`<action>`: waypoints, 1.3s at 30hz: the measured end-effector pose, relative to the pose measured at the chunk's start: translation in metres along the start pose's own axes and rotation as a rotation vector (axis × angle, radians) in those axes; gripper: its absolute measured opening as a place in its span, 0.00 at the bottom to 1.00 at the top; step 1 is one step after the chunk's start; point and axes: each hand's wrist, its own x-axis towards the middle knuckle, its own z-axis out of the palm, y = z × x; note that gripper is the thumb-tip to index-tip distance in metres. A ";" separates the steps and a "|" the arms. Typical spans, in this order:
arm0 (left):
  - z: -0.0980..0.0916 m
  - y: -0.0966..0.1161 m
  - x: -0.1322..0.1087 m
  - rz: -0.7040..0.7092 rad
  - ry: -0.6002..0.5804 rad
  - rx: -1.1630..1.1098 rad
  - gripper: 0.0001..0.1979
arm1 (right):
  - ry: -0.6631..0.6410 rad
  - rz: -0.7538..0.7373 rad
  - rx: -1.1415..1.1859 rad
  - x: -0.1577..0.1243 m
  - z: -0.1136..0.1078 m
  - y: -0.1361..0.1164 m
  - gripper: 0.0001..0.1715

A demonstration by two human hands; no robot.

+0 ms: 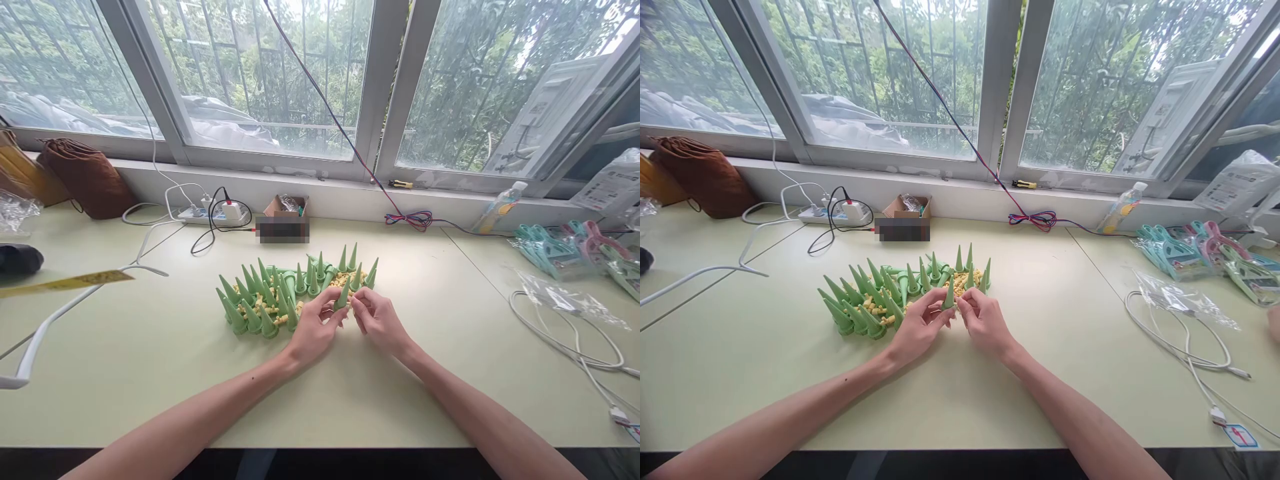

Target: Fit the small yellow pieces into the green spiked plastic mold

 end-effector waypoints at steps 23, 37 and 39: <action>0.002 0.007 -0.001 -0.113 0.056 0.025 0.13 | 0.007 -0.091 -0.152 -0.001 0.000 0.002 0.15; 0.004 0.004 -0.004 -0.001 0.061 0.226 0.13 | 0.040 -0.094 -0.161 0.000 0.000 0.009 0.24; 0.004 0.005 -0.005 0.010 0.058 0.233 0.12 | 0.048 -0.103 -0.176 0.000 0.000 0.011 0.25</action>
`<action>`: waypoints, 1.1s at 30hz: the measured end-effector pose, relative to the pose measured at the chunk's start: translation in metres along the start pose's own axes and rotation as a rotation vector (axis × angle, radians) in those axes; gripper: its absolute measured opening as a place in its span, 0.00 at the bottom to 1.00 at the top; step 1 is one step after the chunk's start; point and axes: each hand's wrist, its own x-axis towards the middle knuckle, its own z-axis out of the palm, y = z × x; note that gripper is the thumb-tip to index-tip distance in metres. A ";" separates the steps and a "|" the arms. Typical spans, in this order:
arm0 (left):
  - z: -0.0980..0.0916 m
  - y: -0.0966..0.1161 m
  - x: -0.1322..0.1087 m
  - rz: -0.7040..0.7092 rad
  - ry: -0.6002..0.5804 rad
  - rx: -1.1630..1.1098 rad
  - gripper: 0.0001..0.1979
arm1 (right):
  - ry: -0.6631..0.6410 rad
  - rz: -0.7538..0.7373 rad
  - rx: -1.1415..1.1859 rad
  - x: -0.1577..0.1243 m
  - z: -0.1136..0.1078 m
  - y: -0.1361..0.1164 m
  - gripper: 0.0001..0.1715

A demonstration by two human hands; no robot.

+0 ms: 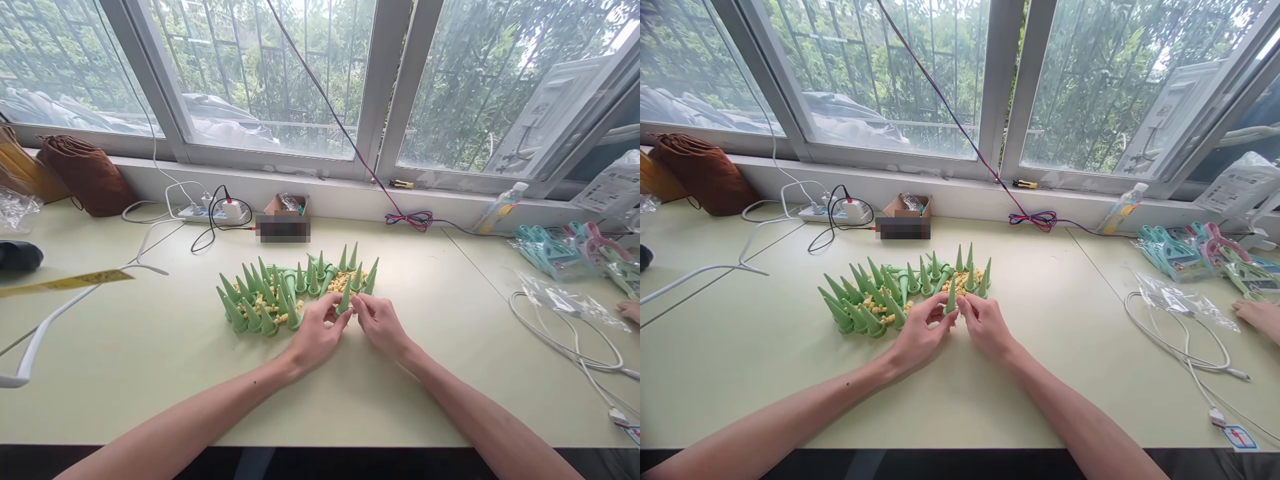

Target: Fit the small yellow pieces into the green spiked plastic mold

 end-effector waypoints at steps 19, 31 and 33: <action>-0.001 0.005 0.000 -0.061 -0.010 0.040 0.11 | -0.007 0.012 0.016 0.000 0.000 -0.007 0.26; -0.001 0.002 -0.001 -0.045 -0.030 -0.018 0.12 | -0.022 0.006 0.018 0.000 0.000 -0.007 0.27; -0.001 0.001 -0.001 -0.042 -0.028 -0.010 0.12 | -0.021 -0.002 0.013 0.000 0.000 -0.006 0.26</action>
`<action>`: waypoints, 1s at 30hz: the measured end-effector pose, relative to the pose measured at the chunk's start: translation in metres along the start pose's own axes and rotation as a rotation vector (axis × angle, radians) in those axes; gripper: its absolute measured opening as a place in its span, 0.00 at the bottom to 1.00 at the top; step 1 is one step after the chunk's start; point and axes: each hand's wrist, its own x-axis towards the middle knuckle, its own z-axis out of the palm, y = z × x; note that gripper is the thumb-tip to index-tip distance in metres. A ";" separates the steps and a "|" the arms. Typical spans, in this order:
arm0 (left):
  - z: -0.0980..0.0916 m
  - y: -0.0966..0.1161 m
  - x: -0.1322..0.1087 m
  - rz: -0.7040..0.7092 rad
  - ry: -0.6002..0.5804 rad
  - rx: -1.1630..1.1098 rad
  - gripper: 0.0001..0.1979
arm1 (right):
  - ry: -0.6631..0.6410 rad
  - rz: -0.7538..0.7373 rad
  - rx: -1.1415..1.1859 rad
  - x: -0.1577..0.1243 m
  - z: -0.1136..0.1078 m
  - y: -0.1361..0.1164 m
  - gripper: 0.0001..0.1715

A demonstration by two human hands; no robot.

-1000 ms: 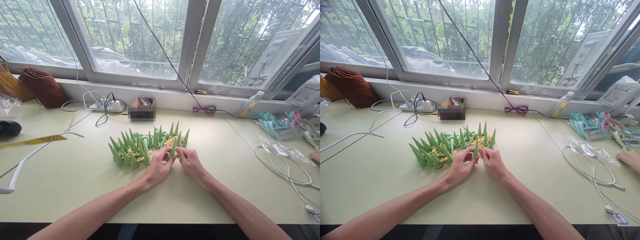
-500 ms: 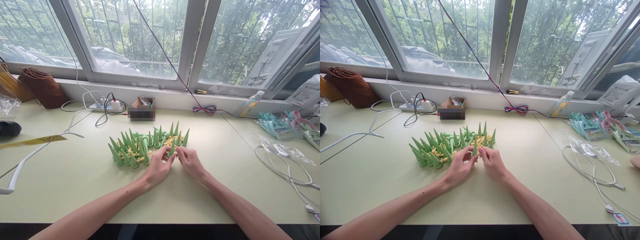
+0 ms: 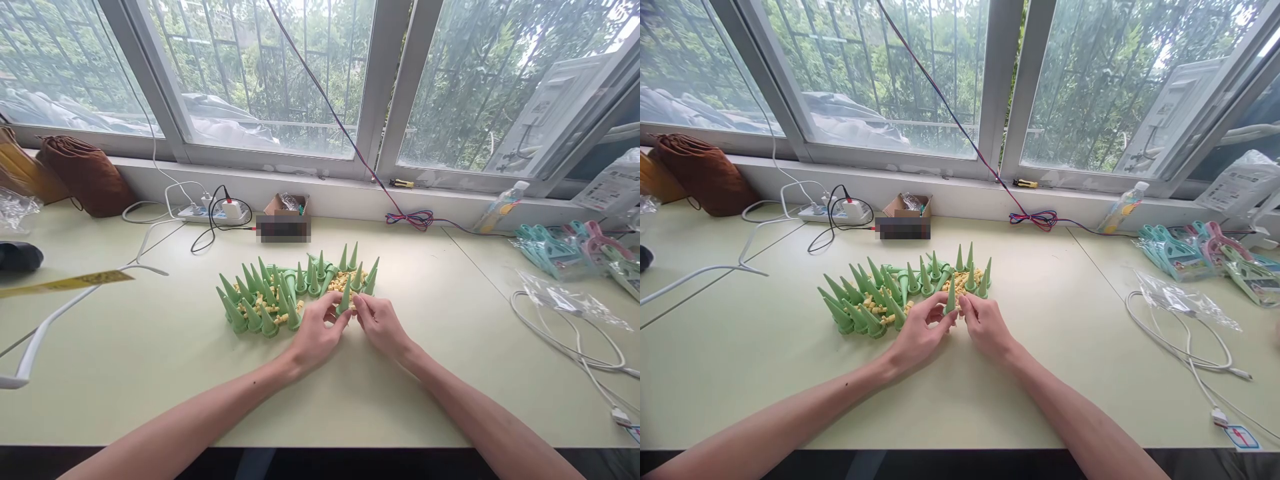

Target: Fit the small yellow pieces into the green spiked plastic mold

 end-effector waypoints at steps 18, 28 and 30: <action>0.000 0.002 0.000 0.001 -0.066 0.025 0.11 | -0.007 -0.015 -0.063 0.000 0.001 0.002 0.27; 0.001 0.001 0.000 0.011 -0.055 0.038 0.12 | -0.011 -0.024 -0.063 -0.001 0.001 0.003 0.26; 0.001 0.001 0.000 0.015 -0.051 0.041 0.12 | -0.015 -0.023 -0.064 -0.001 0.001 0.003 0.25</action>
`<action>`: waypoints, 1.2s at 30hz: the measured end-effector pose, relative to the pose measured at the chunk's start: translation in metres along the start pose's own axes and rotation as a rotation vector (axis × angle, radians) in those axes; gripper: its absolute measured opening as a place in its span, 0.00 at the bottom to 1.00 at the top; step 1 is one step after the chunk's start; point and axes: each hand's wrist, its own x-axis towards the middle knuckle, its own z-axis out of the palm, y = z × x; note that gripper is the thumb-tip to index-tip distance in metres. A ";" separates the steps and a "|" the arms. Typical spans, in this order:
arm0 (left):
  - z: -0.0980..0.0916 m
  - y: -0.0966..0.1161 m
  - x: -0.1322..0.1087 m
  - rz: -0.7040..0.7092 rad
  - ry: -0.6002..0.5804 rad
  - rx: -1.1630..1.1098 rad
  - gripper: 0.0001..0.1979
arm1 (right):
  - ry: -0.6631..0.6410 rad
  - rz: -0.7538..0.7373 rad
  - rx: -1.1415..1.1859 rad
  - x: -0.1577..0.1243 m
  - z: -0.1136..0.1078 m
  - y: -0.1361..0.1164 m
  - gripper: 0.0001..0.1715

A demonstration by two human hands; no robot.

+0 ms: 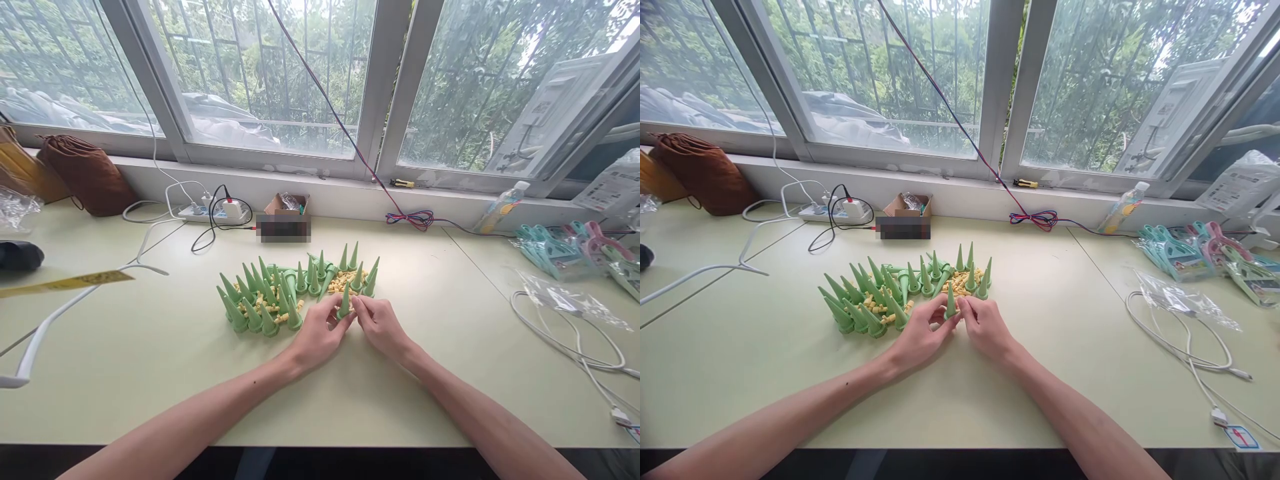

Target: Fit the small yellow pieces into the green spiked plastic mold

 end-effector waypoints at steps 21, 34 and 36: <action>0.000 -0.005 0.002 0.015 -0.018 0.049 0.10 | 0.000 -0.017 0.004 0.000 -0.001 0.000 0.23; -0.001 -0.004 0.001 0.015 -0.019 0.051 0.10 | 0.002 -0.024 0.002 0.000 0.000 -0.001 0.23; -0.001 -0.004 0.001 0.019 -0.019 0.049 0.11 | 0.003 -0.025 0.002 0.000 0.000 -0.001 0.23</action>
